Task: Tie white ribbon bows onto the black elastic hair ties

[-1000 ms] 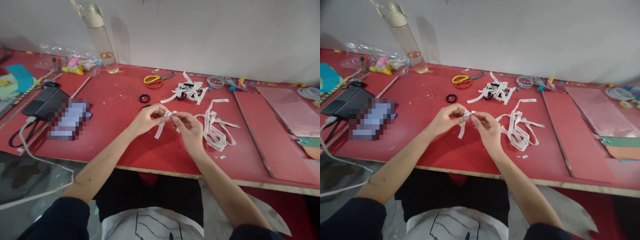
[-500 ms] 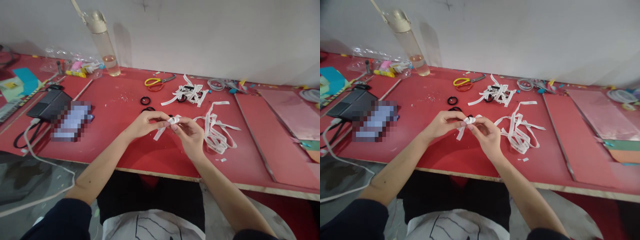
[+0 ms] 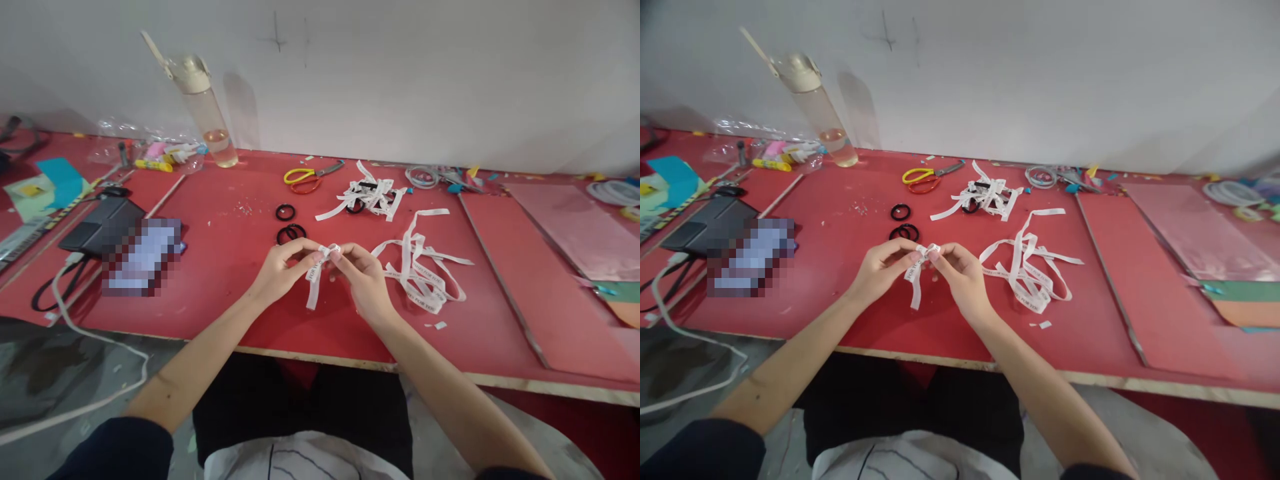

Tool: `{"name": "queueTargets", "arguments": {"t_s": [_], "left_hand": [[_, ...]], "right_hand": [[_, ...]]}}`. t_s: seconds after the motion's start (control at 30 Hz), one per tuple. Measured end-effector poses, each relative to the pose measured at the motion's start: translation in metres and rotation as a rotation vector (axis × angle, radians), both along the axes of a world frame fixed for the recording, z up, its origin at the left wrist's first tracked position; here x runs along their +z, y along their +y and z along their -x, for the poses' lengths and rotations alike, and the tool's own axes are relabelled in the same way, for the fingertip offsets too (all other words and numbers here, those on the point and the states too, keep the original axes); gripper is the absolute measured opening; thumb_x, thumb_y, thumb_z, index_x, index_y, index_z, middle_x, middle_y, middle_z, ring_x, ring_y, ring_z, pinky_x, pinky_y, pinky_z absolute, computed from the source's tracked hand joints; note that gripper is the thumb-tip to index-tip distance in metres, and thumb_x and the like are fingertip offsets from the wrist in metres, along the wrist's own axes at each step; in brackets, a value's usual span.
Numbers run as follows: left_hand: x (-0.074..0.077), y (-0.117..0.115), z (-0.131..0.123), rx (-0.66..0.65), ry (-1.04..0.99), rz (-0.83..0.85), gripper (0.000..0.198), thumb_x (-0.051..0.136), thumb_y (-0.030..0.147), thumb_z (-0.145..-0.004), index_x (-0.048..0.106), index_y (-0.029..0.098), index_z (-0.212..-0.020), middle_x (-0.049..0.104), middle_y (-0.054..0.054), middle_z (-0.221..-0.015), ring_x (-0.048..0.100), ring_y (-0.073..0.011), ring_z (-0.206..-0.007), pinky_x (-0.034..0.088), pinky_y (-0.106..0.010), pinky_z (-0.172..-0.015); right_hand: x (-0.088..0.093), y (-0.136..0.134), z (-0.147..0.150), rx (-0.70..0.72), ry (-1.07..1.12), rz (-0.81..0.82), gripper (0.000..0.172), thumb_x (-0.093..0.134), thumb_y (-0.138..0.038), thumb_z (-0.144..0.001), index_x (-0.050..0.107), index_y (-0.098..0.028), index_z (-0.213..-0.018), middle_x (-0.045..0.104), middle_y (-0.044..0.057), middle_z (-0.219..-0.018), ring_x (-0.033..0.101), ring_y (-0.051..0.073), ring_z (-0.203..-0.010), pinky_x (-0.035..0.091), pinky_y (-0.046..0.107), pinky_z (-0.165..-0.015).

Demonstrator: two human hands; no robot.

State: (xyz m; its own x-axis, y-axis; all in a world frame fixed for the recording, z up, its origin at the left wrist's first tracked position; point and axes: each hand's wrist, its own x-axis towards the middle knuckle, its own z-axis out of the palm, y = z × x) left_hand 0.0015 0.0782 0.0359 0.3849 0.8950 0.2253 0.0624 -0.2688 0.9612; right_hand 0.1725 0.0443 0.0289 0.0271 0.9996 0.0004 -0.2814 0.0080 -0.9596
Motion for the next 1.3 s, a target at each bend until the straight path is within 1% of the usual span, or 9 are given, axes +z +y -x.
{"name": "queueTargets", "arguments": {"t_s": [0.1,0.23,0.43,0.6,0.87,1.03,1.13,1.2,1.3], "left_hand": [[0.000,0.000,-0.001,0.015,0.023,-0.020,0.018,0.065,0.037,-0.092,0.072,0.020,-0.093,0.072,-0.001,-0.081,0.067,-0.0123,-0.074,0.052,-0.022,-0.067],[0.000,0.001,-0.001,-0.041,-0.010,-0.001,0.018,0.065,0.036,-0.092,0.071,0.019,-0.093,0.073,-0.001,-0.082,0.068,-0.0131,-0.076,0.054,-0.023,-0.069],[-0.001,0.002,-0.001,-0.039,0.016,-0.050,0.018,0.065,0.036,-0.092,0.069,0.019,-0.092,0.074,-0.002,-0.082,0.069,-0.0136,-0.077,0.054,-0.024,-0.071],[-0.001,-0.001,-0.004,0.034,0.035,-0.080,0.021,0.063,0.039,-0.093,0.066,0.019,-0.089,0.072,-0.001,-0.077,0.068,-0.0135,-0.071,0.053,-0.023,-0.065],[-0.002,-0.002,-0.007,0.066,0.050,-0.148,0.021,0.059,0.038,-0.095,0.063,0.018,-0.092,0.073,-0.002,-0.083,0.070,-0.0136,-0.075,0.054,-0.023,-0.068],[-0.009,-0.003,-0.008,0.146,0.157,-0.318,0.018,0.055,0.035,-0.098,0.061,0.018,-0.093,0.071,-0.002,-0.081,0.068,-0.0131,-0.073,0.051,-0.024,-0.068],[-0.015,-0.004,-0.013,0.230,0.252,-0.491,0.016,0.054,0.031,-0.099,0.061,0.018,-0.093,0.070,-0.003,-0.082,0.065,-0.0139,-0.074,0.050,-0.027,-0.071],[-0.018,-0.006,-0.017,0.248,0.274,-0.539,0.015,0.052,0.030,-0.099,0.060,0.019,-0.095,0.069,-0.004,-0.085,0.063,-0.0142,-0.076,0.049,-0.028,-0.072],[-0.018,-0.010,-0.022,0.230,0.252,-0.515,0.014,0.050,0.028,-0.101,0.059,0.019,-0.097,0.068,-0.005,-0.089,0.063,-0.0140,-0.079,0.049,-0.026,-0.071]], "right_hand": [[-0.001,0.001,-0.001,-0.004,0.026,0.025,0.024,0.075,-0.041,-0.083,0.068,-0.018,-0.080,0.064,0.001,-0.075,0.059,0.010,-0.070,0.051,0.021,-0.060],[-0.001,0.002,-0.001,-0.013,0.051,0.029,0.024,0.074,-0.041,-0.084,0.068,-0.018,-0.079,0.061,0.000,-0.072,0.056,0.009,-0.068,0.049,0.021,-0.060],[-0.002,0.000,-0.001,0.015,-0.002,0.014,0.023,0.073,-0.042,-0.084,0.069,-0.020,-0.089,0.062,-0.001,-0.076,0.057,0.009,-0.069,0.050,0.021,-0.063],[-0.002,0.000,0.001,0.004,-0.026,0.006,0.026,0.076,-0.042,-0.081,0.066,-0.019,-0.086,0.061,-0.002,-0.074,0.057,0.009,-0.067,0.050,0.021,-0.060],[-0.003,0.000,0.002,-0.014,-0.019,0.005,0.030,0.072,-0.045,-0.085,0.058,-0.019,-0.080,0.059,-0.002,-0.071,0.056,0.009,-0.064,0.051,0.021,-0.060],[-0.004,0.001,0.005,0.001,-0.058,0.022,0.030,0.066,-0.049,-0.088,0.056,-0.021,-0.089,0.060,-0.003,-0.074,0.058,0.010,-0.065,0.051,0.022,-0.060],[-0.008,0.000,0.009,-0.062,-0.212,-0.064,0.030,0.059,-0.051,-0.093,0.059,-0.021,-0.093,0.063,0.001,-0.088,0.060,0.012,-0.079,0.052,0.024,-0.072],[-0.013,-0.001,0.013,-0.124,-0.293,-0.111,0.029,0.053,-0.051,-0.096,0.059,-0.022,-0.098,0.063,0.002,-0.095,0.060,0.012,-0.085,0.051,0.024,-0.077],[-0.018,-0.005,0.022,-0.163,-0.271,-0.078,0.030,0.046,-0.051,-0.099,0.056,-0.023,-0.100,0.060,0.000,-0.089,0.056,0.011,-0.075,0.048,0.022,-0.067]]}}
